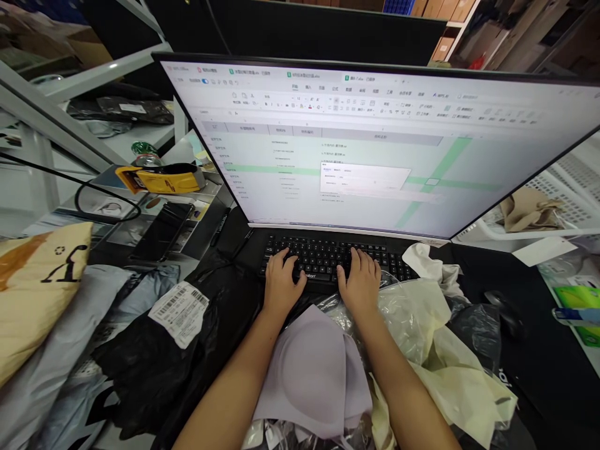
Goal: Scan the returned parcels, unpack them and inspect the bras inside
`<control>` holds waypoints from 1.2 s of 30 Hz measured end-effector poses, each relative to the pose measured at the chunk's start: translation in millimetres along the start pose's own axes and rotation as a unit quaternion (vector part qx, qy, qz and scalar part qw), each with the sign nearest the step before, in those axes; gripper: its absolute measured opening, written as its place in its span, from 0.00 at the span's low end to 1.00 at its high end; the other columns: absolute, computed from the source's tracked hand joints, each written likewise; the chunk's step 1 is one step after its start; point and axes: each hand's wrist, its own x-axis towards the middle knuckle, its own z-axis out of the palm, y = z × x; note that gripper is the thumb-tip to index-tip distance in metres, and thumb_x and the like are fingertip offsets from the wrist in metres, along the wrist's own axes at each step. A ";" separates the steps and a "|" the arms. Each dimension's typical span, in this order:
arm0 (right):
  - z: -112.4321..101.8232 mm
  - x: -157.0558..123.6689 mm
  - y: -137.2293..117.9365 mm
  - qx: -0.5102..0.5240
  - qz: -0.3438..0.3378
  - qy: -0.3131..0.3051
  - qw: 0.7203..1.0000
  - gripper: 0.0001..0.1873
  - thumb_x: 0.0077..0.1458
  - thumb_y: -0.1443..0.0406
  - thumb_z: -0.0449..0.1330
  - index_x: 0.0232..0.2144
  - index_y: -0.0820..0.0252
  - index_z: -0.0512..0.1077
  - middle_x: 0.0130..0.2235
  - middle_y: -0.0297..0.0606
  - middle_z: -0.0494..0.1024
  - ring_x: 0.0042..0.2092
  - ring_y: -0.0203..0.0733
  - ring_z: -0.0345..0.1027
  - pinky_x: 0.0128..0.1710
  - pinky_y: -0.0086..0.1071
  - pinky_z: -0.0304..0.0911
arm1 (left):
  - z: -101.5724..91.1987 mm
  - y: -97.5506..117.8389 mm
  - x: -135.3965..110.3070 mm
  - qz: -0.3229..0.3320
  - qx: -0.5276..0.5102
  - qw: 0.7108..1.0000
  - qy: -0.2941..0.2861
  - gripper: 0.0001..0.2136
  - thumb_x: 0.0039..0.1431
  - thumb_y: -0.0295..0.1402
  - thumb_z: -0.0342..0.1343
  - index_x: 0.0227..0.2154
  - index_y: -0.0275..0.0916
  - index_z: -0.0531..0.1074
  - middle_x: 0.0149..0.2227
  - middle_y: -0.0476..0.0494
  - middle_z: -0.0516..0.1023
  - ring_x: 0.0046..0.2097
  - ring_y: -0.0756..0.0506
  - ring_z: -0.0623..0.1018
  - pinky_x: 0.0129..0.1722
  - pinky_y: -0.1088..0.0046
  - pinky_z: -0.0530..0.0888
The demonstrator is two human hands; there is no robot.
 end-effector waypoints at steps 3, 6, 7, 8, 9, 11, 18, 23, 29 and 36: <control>-0.7 -0.4 -0.5 -0.002 -0.002 0.001 1.000 0.29 0.68 0.54 0.47 0.63 0.67 0.63 0.62 0.52 0.68 0.63 0.54 0.56 0.67 0.50 0.42 | -1.0 1.2 0.0 0.001 -0.002 1.000 0.002 0.14 0.59 0.30 0.56 0.48 0.37 0.73 0.57 0.31 0.69 0.61 0.33 0.69 0.63 0.48 0.66; -1.1 -0.5 -1.0 -0.004 0.002 -0.003 1.000 0.29 0.68 0.54 0.47 0.62 0.67 0.64 0.62 0.52 0.68 0.64 0.54 0.55 0.67 0.50 0.42 | -2.1 2.4 0.2 0.001 0.000 1.000 0.002 0.14 0.59 0.31 0.56 0.48 0.37 0.72 0.57 0.31 0.69 0.61 0.33 0.69 0.64 0.48 0.66; -1.1 -0.4 -1.0 -0.003 0.003 -0.005 1.000 0.29 0.68 0.54 0.47 0.62 0.67 0.64 0.62 0.52 0.68 0.64 0.54 0.55 0.67 0.50 0.42 | -2.4 2.7 0.3 0.001 0.001 1.000 0.001 0.14 0.59 0.31 0.56 0.48 0.38 0.72 0.57 0.31 0.70 0.61 0.33 0.69 0.63 0.48 0.66; -0.9 -0.3 -1.0 -0.001 0.004 -0.006 1.000 0.29 0.68 0.54 0.47 0.62 0.68 0.63 0.62 0.51 0.68 0.64 0.54 0.56 0.67 0.50 0.42 | -2.6 3.0 0.3 0.000 0.002 1.000 0.001 0.14 0.59 0.30 0.56 0.48 0.38 0.72 0.57 0.31 0.70 0.61 0.33 0.69 0.63 0.48 0.66; -0.7 -0.1 -0.9 0.001 0.004 -0.007 1.000 0.29 0.68 0.55 0.47 0.62 0.68 0.63 0.62 0.51 0.69 0.64 0.54 0.56 0.67 0.50 0.42 | -2.7 3.1 0.4 0.000 0.003 1.000 0.001 0.14 0.59 0.30 0.56 0.48 0.38 0.72 0.57 0.31 0.70 0.61 0.33 0.69 0.63 0.48 0.67; 0.0 0.0 -0.7 0.006 0.003 -0.004 1.000 0.29 0.68 0.55 0.47 0.63 0.68 0.62 0.61 0.51 0.69 0.64 0.54 0.56 0.67 0.50 0.42 | -2.8 3.1 0.5 0.002 0.005 1.000 0.004 0.14 0.59 0.30 0.56 0.48 0.37 0.72 0.57 0.31 0.70 0.60 0.33 0.69 0.63 0.48 0.67; 1.6 -0.9 -0.6 -0.003 -0.002 0.002 1.000 0.30 0.68 0.54 0.47 0.63 0.67 0.62 0.62 0.52 0.69 0.65 0.55 0.55 0.68 0.51 0.41 | -3.1 2.8 1.1 0.003 0.005 1.000 0.000 0.14 0.58 0.30 0.56 0.48 0.38 0.72 0.58 0.32 0.69 0.61 0.34 0.69 0.64 0.48 0.65; 1.8 -1.6 -0.7 -0.008 -0.002 0.011 1.000 0.30 0.68 0.54 0.47 0.63 0.68 0.63 0.63 0.53 0.66 0.66 0.54 0.53 0.68 0.52 0.42 | -3.3 3.0 1.4 -0.001 -0.001 1.000 0.000 0.14 0.58 0.30 0.55 0.48 0.38 0.72 0.58 0.31 0.69 0.61 0.33 0.69 0.64 0.47 0.65; 3.2 -2.2 0.2 -0.006 -0.004 0.007 1.000 0.28 0.68 0.55 0.48 0.62 0.67 0.65 0.63 0.51 0.67 0.65 0.54 0.54 0.68 0.51 0.41 | -3.0 2.6 1.2 -0.002 -0.003 1.000 0.000 0.14 0.59 0.30 0.55 0.48 0.38 0.72 0.58 0.31 0.69 0.61 0.33 0.69 0.64 0.47 0.65; 1.9 -0.3 0.0 -0.016 -0.006 -0.010 1.000 0.29 0.68 0.54 0.47 0.62 0.67 0.65 0.63 0.51 0.67 0.65 0.54 0.54 0.68 0.52 0.41 | -3.0 2.5 0.6 -0.005 0.001 1.000 -0.006 0.14 0.59 0.31 0.55 0.49 0.37 0.72 0.58 0.31 0.69 0.62 0.33 0.68 0.64 0.47 0.65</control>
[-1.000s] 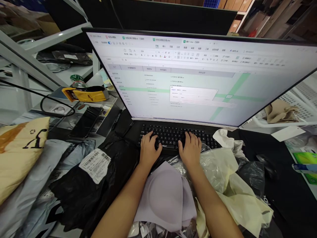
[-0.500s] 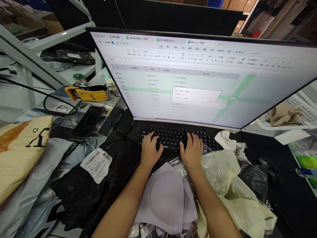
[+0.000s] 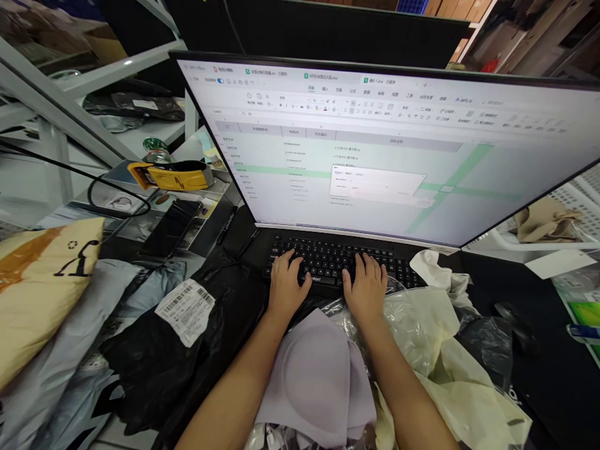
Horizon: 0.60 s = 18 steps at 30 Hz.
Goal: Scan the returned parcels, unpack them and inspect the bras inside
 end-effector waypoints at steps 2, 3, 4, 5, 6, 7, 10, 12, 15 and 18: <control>-0.2 1.1 -0.2 -0.006 0.003 -0.004 1.000 0.30 0.68 0.53 0.47 0.63 0.66 0.65 0.63 0.51 0.67 0.65 0.54 0.54 0.67 0.53 0.42 | 0.8 -0.6 -0.4 -0.001 0.000 1.000 -0.002 0.15 0.59 0.31 0.56 0.49 0.38 0.71 0.59 0.31 0.69 0.62 0.33 0.68 0.65 0.47 0.64; -0.2 1.5 -0.3 -0.009 0.004 -0.006 1.000 0.30 0.68 0.53 0.47 0.62 0.66 0.66 0.64 0.51 0.66 0.65 0.55 0.53 0.67 0.53 0.43 | 1.3 -0.9 -0.6 -0.001 0.000 1.000 -0.002 0.15 0.59 0.31 0.56 0.49 0.38 0.71 0.59 0.31 0.69 0.62 0.33 0.68 0.65 0.47 0.64; 0.0 1.9 -0.2 -0.012 0.004 -0.006 1.000 0.29 0.68 0.53 0.47 0.62 0.65 0.66 0.64 0.51 0.66 0.66 0.55 0.53 0.67 0.53 0.43 | 1.6 -1.1 -0.7 0.000 0.001 1.000 -0.002 0.15 0.60 0.31 0.56 0.50 0.38 0.71 0.59 0.31 0.68 0.62 0.34 0.68 0.66 0.46 0.63; 0.1 2.0 -0.1 -0.014 0.003 -0.005 1.000 0.29 0.68 0.53 0.47 0.62 0.65 0.67 0.64 0.51 0.65 0.66 0.56 0.52 0.67 0.53 0.43 | 1.9 -1.2 -0.9 0.000 0.001 1.000 -0.002 0.15 0.60 0.31 0.55 0.50 0.38 0.71 0.59 0.32 0.68 0.62 0.34 0.68 0.66 0.46 0.62; 0.3 2.1 0.0 -0.015 0.002 -0.003 1.000 0.29 0.68 0.53 0.47 0.61 0.64 0.67 0.65 0.51 0.65 0.66 0.56 0.52 0.66 0.53 0.44 | 2.0 -1.2 -0.9 0.000 0.000 1.000 -0.001 0.15 0.60 0.31 0.55 0.50 0.38 0.71 0.59 0.31 0.68 0.63 0.34 0.68 0.66 0.46 0.62; 0.5 2.0 0.2 -0.015 0.001 -0.001 1.000 0.29 0.68 0.53 0.47 0.61 0.64 0.67 0.65 0.51 0.65 0.66 0.56 0.52 0.66 0.54 0.44 | 1.9 -1.1 -0.9 0.000 0.000 1.000 -0.001 0.15 0.60 0.31 0.55 0.50 0.38 0.71 0.59 0.31 0.68 0.63 0.34 0.68 0.66 0.46 0.62; 0.6 1.3 0.4 -0.011 0.001 0.001 1.000 0.29 0.68 0.53 0.47 0.62 0.64 0.67 0.65 0.52 0.65 0.65 0.56 0.53 0.66 0.54 0.44 | 1.3 -0.4 -0.6 -0.002 -0.001 1.000 0.002 0.15 0.60 0.31 0.55 0.49 0.39 0.71 0.59 0.32 0.68 0.62 0.34 0.68 0.66 0.47 0.63; 0.6 0.9 0.2 -0.011 0.002 -0.002 1.000 0.29 0.68 0.53 0.47 0.62 0.65 0.66 0.64 0.52 0.65 0.65 0.56 0.53 0.67 0.54 0.43 | 0.9 -0.1 -0.2 -0.003 -0.002 1.000 0.003 0.14 0.59 0.31 0.56 0.49 0.39 0.71 0.59 0.32 0.68 0.62 0.34 0.68 0.66 0.47 0.63; 0.5 0.7 -0.4 -0.012 0.005 -0.004 1.000 0.29 0.68 0.53 0.48 0.62 0.65 0.66 0.64 0.51 0.65 0.65 0.55 0.53 0.67 0.54 0.43 | 0.5 0.0 0.1 -0.005 -0.005 1.000 0.002 0.15 0.59 0.31 0.56 0.49 0.39 0.71 0.59 0.32 0.68 0.62 0.34 0.68 0.66 0.47 0.63; 0.2 0.9 -0.7 -0.014 0.006 -0.006 1.000 0.29 0.68 0.53 0.48 0.62 0.64 0.66 0.65 0.51 0.65 0.66 0.55 0.53 0.67 0.53 0.43 | 0.0 0.3 0.2 -0.005 -0.008 1.000 0.001 0.15 0.59 0.31 0.56 0.49 0.38 0.72 0.59 0.31 0.68 0.62 0.33 0.68 0.65 0.47 0.64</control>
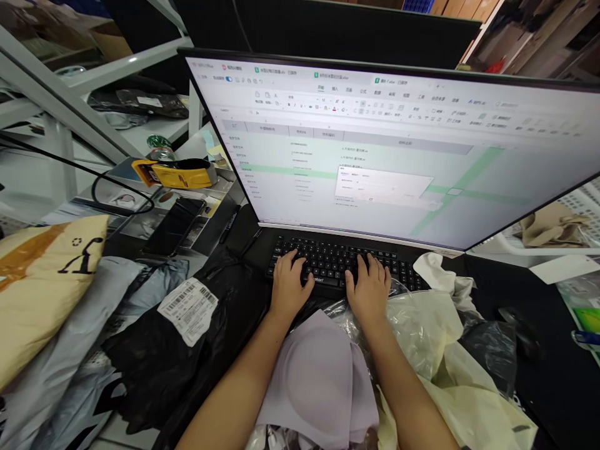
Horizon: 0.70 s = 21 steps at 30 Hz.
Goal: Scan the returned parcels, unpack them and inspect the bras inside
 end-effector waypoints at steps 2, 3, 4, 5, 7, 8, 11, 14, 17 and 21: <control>-0.2 0.3 0.1 -0.002 0.000 -0.002 1.000 0.29 0.68 0.53 0.48 0.62 0.64 0.66 0.65 0.51 0.65 0.66 0.55 0.53 0.67 0.53 0.43 | -0.3 0.3 0.0 -0.001 0.002 1.000 0.001 0.14 0.59 0.30 0.56 0.49 0.39 0.71 0.58 0.32 0.68 0.62 0.34 0.68 0.64 0.47 0.65; -0.2 0.5 0.3 -0.003 0.000 -0.003 1.000 0.29 0.68 0.53 0.48 0.62 0.64 0.66 0.65 0.51 0.65 0.66 0.55 0.53 0.67 0.53 0.43 | -0.4 0.4 0.0 -0.001 0.004 1.000 0.002 0.14 0.59 0.30 0.56 0.49 0.39 0.71 0.58 0.33 0.68 0.62 0.34 0.68 0.64 0.47 0.65; -0.2 0.8 0.4 -0.003 0.000 -0.003 1.000 0.29 0.68 0.53 0.48 0.62 0.64 0.66 0.65 0.51 0.65 0.66 0.55 0.53 0.67 0.53 0.43 | -0.4 0.4 -0.1 -0.001 0.005 1.000 0.002 0.14 0.59 0.30 0.56 0.49 0.39 0.71 0.58 0.33 0.68 0.62 0.34 0.68 0.64 0.48 0.65; -0.1 1.0 0.6 -0.003 -0.001 -0.004 1.000 0.28 0.68 0.53 0.48 0.62 0.64 0.66 0.65 0.50 0.65 0.66 0.55 0.53 0.67 0.53 0.43 | -0.4 0.3 -0.1 -0.001 0.006 1.000 0.002 0.14 0.59 0.30 0.56 0.49 0.39 0.71 0.58 0.33 0.68 0.62 0.34 0.68 0.64 0.48 0.65; 0.4 1.2 0.9 -0.001 0.000 -0.004 1.000 0.28 0.68 0.53 0.48 0.61 0.63 0.67 0.65 0.50 0.65 0.66 0.55 0.53 0.67 0.53 0.43 | 0.0 -0.2 -0.4 0.003 0.008 1.000 0.002 0.14 0.59 0.30 0.56 0.49 0.38 0.71 0.58 0.32 0.68 0.61 0.34 0.69 0.65 0.48 0.65; 0.7 1.2 0.9 0.001 0.000 -0.003 1.000 0.28 0.68 0.53 0.47 0.61 0.63 0.67 0.65 0.49 0.64 0.66 0.55 0.53 0.67 0.53 0.43 | 0.4 -0.5 -0.5 0.006 0.010 1.000 0.003 0.14 0.59 0.30 0.56 0.49 0.38 0.71 0.58 0.32 0.68 0.61 0.34 0.69 0.65 0.48 0.65; 1.5 0.5 1.0 0.005 0.002 -0.001 1.000 0.28 0.68 0.53 0.47 0.62 0.64 0.67 0.65 0.50 0.64 0.66 0.55 0.52 0.67 0.52 0.44 | 1.5 -1.3 -0.9 0.012 0.016 1.000 0.007 0.14 0.59 0.31 0.56 0.49 0.37 0.71 0.59 0.32 0.68 0.62 0.33 0.68 0.65 0.47 0.64; 1.7 -0.3 1.0 0.007 -0.001 0.000 1.000 0.29 0.68 0.53 0.47 0.63 0.64 0.65 0.65 0.50 0.64 0.66 0.55 0.52 0.67 0.52 0.44 | 2.2 -1.6 -1.0 0.012 0.018 1.000 0.008 0.15 0.59 0.30 0.56 0.49 0.37 0.71 0.58 0.32 0.69 0.61 0.33 0.69 0.65 0.47 0.64; 1.0 -0.4 0.9 0.009 -0.003 0.001 1.000 0.28 0.68 0.54 0.47 0.62 0.64 0.66 0.65 0.51 0.64 0.66 0.55 0.53 0.66 0.53 0.44 | 2.1 -1.3 -0.8 0.016 0.017 1.000 0.011 0.15 0.59 0.30 0.57 0.49 0.36 0.71 0.58 0.31 0.69 0.61 0.33 0.69 0.66 0.47 0.64; -0.4 0.0 0.5 0.007 -0.005 0.002 1.000 0.28 0.68 0.54 0.48 0.62 0.64 0.66 0.65 0.52 0.64 0.65 0.55 0.53 0.66 0.53 0.45 | 1.4 -0.8 -0.3 0.016 0.013 1.000 0.015 0.14 0.59 0.30 0.57 0.48 0.36 0.72 0.58 0.30 0.69 0.61 0.33 0.69 0.64 0.46 0.65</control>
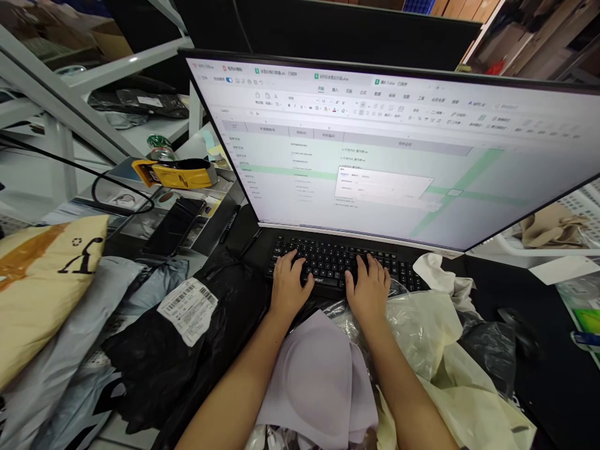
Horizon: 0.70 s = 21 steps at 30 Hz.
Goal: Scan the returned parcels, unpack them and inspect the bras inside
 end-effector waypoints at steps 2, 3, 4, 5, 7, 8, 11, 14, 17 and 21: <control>-0.1 0.1 -0.1 -0.002 -0.001 0.000 1.000 0.28 0.68 0.54 0.48 0.62 0.64 0.66 0.65 0.51 0.64 0.65 0.55 0.53 0.66 0.53 0.45 | -0.2 0.0 0.1 0.000 -0.001 1.000 0.001 0.14 0.58 0.30 0.57 0.48 0.36 0.72 0.58 0.30 0.69 0.61 0.33 0.70 0.64 0.46 0.65; 0.0 0.1 0.0 -0.003 -0.001 0.001 1.000 0.28 0.68 0.54 0.48 0.62 0.64 0.66 0.65 0.51 0.65 0.65 0.55 0.53 0.66 0.53 0.45 | -0.1 -0.1 0.1 0.000 0.000 1.000 0.001 0.14 0.58 0.30 0.57 0.48 0.36 0.72 0.58 0.30 0.69 0.61 0.33 0.70 0.65 0.46 0.65; 0.3 0.1 0.0 -0.003 -0.001 0.002 1.000 0.28 0.68 0.54 0.48 0.62 0.64 0.66 0.64 0.51 0.65 0.65 0.55 0.53 0.66 0.53 0.45 | -0.1 -0.2 0.1 0.001 0.000 1.000 0.000 0.14 0.58 0.30 0.57 0.48 0.36 0.72 0.58 0.30 0.69 0.61 0.33 0.70 0.65 0.46 0.65; 0.6 0.1 0.1 -0.004 -0.001 0.003 1.000 0.28 0.68 0.54 0.48 0.62 0.64 0.66 0.64 0.51 0.65 0.65 0.55 0.54 0.66 0.52 0.45 | 0.0 -0.4 0.1 0.000 0.000 1.000 0.000 0.15 0.58 0.30 0.57 0.48 0.35 0.72 0.58 0.30 0.69 0.61 0.33 0.70 0.65 0.46 0.64; 1.0 0.1 0.4 -0.004 -0.002 0.004 1.000 0.28 0.68 0.54 0.49 0.62 0.64 0.67 0.64 0.51 0.65 0.65 0.55 0.54 0.66 0.52 0.45 | 0.2 -0.7 -0.1 -0.002 -0.002 1.000 -0.002 0.15 0.58 0.30 0.57 0.48 0.35 0.72 0.58 0.30 0.69 0.61 0.33 0.69 0.65 0.46 0.64; 1.1 0.1 0.5 -0.005 -0.002 0.004 1.000 0.27 0.68 0.54 0.49 0.61 0.64 0.67 0.65 0.51 0.65 0.65 0.55 0.53 0.66 0.52 0.45 | 0.3 -0.8 -0.2 -0.003 -0.003 1.000 -0.002 0.15 0.58 0.30 0.57 0.48 0.35 0.72 0.58 0.30 0.69 0.61 0.33 0.69 0.65 0.46 0.65; 0.8 -0.2 0.6 -0.006 -0.003 0.001 1.000 0.27 0.68 0.54 0.49 0.61 0.62 0.67 0.65 0.50 0.64 0.66 0.56 0.53 0.66 0.53 0.45 | 0.8 -1.1 -0.2 -0.003 -0.002 1.000 -0.001 0.14 0.58 0.30 0.57 0.48 0.36 0.72 0.58 0.30 0.69 0.61 0.33 0.69 0.65 0.47 0.64; 0.6 -0.5 0.3 -0.008 -0.001 0.001 1.000 0.28 0.68 0.54 0.49 0.62 0.63 0.67 0.65 0.51 0.64 0.66 0.55 0.53 0.66 0.53 0.45 | 1.3 -1.2 -0.2 -0.002 0.000 1.000 -0.002 0.14 0.58 0.30 0.57 0.48 0.36 0.72 0.58 0.30 0.69 0.61 0.33 0.69 0.66 0.47 0.63; 0.6 -0.5 0.0 -0.008 -0.002 0.002 1.000 0.28 0.68 0.54 0.48 0.62 0.64 0.66 0.65 0.51 0.65 0.66 0.55 0.53 0.67 0.52 0.45 | 1.5 -1.0 -0.2 -0.002 0.001 1.000 -0.005 0.15 0.59 0.30 0.56 0.49 0.35 0.72 0.58 0.30 0.69 0.62 0.33 0.69 0.67 0.47 0.62; 0.1 -0.1 -0.4 -0.008 -0.003 0.001 1.000 0.28 0.68 0.54 0.48 0.62 0.64 0.66 0.65 0.51 0.65 0.66 0.55 0.53 0.67 0.52 0.45 | 1.5 -1.0 -0.3 -0.002 0.001 1.000 -0.006 0.14 0.59 0.30 0.56 0.49 0.36 0.72 0.58 0.30 0.69 0.62 0.33 0.69 0.66 0.47 0.62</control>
